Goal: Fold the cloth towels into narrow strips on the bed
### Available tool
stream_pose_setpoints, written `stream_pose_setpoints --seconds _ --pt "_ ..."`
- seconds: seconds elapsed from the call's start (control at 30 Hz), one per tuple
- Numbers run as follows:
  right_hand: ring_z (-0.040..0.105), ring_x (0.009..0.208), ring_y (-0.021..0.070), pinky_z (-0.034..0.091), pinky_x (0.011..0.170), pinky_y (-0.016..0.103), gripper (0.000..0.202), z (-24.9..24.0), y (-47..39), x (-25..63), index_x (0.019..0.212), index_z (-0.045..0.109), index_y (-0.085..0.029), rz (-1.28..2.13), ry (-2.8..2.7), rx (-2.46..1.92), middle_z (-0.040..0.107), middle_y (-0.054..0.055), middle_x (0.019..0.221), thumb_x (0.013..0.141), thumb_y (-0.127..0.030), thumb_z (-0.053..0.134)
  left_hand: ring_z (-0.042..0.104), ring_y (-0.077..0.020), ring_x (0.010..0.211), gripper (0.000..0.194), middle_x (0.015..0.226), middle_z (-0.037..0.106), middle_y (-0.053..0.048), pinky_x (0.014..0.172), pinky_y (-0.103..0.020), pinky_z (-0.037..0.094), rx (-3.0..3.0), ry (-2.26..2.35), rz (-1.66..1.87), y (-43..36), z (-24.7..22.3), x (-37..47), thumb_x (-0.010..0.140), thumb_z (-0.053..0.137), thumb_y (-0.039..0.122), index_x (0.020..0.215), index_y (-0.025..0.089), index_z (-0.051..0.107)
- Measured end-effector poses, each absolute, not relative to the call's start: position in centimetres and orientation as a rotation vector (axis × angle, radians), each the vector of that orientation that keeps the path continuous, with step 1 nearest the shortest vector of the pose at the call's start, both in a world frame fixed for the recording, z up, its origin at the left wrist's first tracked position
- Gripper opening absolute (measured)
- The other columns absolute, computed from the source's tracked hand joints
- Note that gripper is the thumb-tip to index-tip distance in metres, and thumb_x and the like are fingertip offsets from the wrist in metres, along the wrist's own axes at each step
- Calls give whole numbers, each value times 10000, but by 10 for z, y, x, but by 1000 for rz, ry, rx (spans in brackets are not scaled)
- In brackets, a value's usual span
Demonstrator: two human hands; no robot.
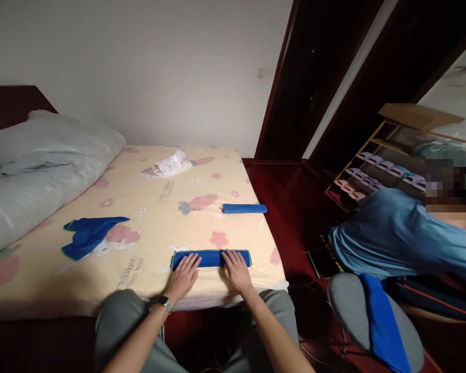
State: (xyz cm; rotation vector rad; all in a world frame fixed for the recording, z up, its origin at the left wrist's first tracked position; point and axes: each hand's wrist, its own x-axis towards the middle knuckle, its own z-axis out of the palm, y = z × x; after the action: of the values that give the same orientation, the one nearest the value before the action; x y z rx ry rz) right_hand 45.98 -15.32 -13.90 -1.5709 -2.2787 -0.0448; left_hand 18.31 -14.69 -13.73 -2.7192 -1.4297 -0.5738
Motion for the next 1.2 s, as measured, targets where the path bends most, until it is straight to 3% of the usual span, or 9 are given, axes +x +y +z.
stream_pose_setpoints --seconds 0.13,0.27,0.47,0.63,0.83,0.93,1.03,1.1,1.2 --pt "309 1455 265 279 1166 482 572 -157 -155 436 1539 315 -196 -10 -2362 -1561 372 78 1566 988 -341 367 257 -214 1490 583 1615 294 -8 1219 -460 245 -2791 -1301 -474 -145 -147 217 1011 348 373 1568 292 193" --pt "301 1464 235 275 1180 462 587 -168 -154 455 1562 240 -185 -17 -2359 -1546 352 84 1571 1005 -340 341 273 -192 1483 596 1613 297 -37 1211 -429 265 -2777 -1394 -480 -138 -158 200 1021 325 390 1575 256 152" --pt "322 1455 235 300 1178 435 607 -173 -152 505 1552 267 -141 -66 -2337 -1582 362 99 1566 992 -350 370 309 -190 1469 609 1589 348 -54 1214 -422 256 -2749 -1485 -445 -130 -160 141 1021 313 413 1577 234 144" --pt "376 1427 250 344 1160 450 622 -176 -149 527 1522 339 -128 -18 -2290 -1622 410 119 1539 918 -247 426 375 -184 1435 560 1558 409 -39 1217 -412 259 -2772 -1468 -418 -121 -157 122 1009 352 363 1549 243 272" --pt "480 1347 249 385 1139 469 599 -168 -141 539 1418 483 -149 280 -2154 -1570 527 129 1448 820 -163 461 439 -180 1389 531 1484 514 -35 1181 -414 351 -2802 -1604 -608 -111 -161 112 913 411 173 1436 239 474" --pt "551 1272 246 423 1103 452 540 -162 -133 545 1355 535 -166 518 -1984 -1563 585 123 1381 822 -195 450 526 -197 1298 446 1382 601 -45 1105 -408 434 -2861 -1772 -878 -102 -159 107 893 460 210 1318 257 586" --pt "640 1126 242 489 1010 417 434 -155 -123 552 1255 596 -212 753 -1791 -1571 669 93 1253 851 -273 449 659 -213 1030 364 1116 714 -67 886 -360 539 -2828 -2153 -1175 -89 -152 107 890 518 375 1185 211 653" --pt "679 988 239 530 906 386 356 -151 -115 556 1145 633 -214 848 -1675 -1595 718 83 1106 872 -353 453 668 -202 876 405 934 721 -52 749 -310 533 -2734 -2427 -1282 -80 -145 109 871 533 482 1090 169 668" --pt "665 828 233 528 787 357 348 -147 -102 558 978 640 -201 862 -1584 -1686 718 64 906 884 -473 445 646 -190 815 397 817 692 -31 680 -265 484 -2595 -2670 -1275 -68 -136 115 844 551 534 913 157 656"
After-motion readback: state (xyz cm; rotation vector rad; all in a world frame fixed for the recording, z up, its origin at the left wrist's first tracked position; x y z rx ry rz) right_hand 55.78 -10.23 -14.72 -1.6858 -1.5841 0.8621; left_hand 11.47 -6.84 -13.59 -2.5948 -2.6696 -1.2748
